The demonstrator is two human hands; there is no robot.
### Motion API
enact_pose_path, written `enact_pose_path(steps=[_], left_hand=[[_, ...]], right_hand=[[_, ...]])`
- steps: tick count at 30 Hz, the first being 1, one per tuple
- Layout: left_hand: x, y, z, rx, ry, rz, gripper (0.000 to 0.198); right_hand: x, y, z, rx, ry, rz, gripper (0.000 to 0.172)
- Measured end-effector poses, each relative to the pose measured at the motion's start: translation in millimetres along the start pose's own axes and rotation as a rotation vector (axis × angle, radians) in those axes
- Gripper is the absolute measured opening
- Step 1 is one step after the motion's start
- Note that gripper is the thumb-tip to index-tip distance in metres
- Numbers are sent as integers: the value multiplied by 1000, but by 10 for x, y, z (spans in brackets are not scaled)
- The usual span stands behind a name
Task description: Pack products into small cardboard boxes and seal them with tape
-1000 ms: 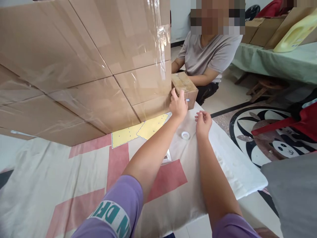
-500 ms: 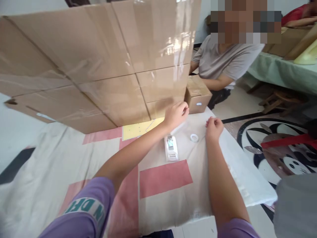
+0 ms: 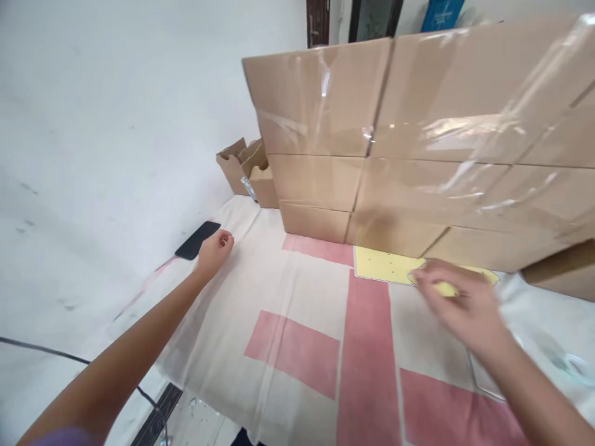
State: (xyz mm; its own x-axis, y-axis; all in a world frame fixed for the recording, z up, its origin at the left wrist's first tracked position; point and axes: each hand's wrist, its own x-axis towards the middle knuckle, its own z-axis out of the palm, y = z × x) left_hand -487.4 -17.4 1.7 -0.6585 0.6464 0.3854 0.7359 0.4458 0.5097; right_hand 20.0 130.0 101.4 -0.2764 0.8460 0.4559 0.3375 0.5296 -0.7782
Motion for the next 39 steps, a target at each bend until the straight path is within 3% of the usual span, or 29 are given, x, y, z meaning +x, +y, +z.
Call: enact_pose_path(steps=[1,2,4,6,8,10,12,15,17,19,22,26,30,32,36,39], left_hand=[[173,-124,49,-23,28,-46,11],[356,-224,114,-50,51,-85,18],[736,-375,260,-105,86,-145,30],[1115,-471,378,-148,116,-174,38],[1489,-508,430,-177,134,-155,50],[1873,-476,414,-185,134,-44,65],[2272,-384,367,-162,102,155,78],[2811,-220,363,-104,-3,367,87],[3022,-161,444,-112,-19,352,79],[3055,-163,569,-147,36,291,53],[2836,-233,743,-208,156,227,9],[2437,-300,797,-249,246,229,16],[2192,-281,680,-192,262,255,22],[2089,-268,615,-165,295,235,23],[1858,-294,504,-172,365,166,21],[1714,-347,370,-164,352,207,20]], right_hand=[[88,-210,461,23,-243,-113,37],[179,-390,957,57,-389,-159,32],[364,-644,1998,127,-569,-139,23],[566,-767,3009,226,-618,-130,37],[796,-815,3881,280,-651,-102,56],[1031,-839,4540,278,-661,-5,73],[1228,-846,4962,256,-633,71,87],[1398,-766,5209,248,-566,45,98],[1445,-646,5197,255,-555,-18,99],[1469,-508,5117,245,-584,-76,99],[1502,-368,5005,193,-665,-150,95],[1585,-447,5101,119,-713,-114,78],[1772,-736,5372,166,-612,81,106],[1870,-853,5445,219,-567,128,107],[1904,-899,5375,255,-603,108,83],[1782,-846,5197,326,-672,42,74]])
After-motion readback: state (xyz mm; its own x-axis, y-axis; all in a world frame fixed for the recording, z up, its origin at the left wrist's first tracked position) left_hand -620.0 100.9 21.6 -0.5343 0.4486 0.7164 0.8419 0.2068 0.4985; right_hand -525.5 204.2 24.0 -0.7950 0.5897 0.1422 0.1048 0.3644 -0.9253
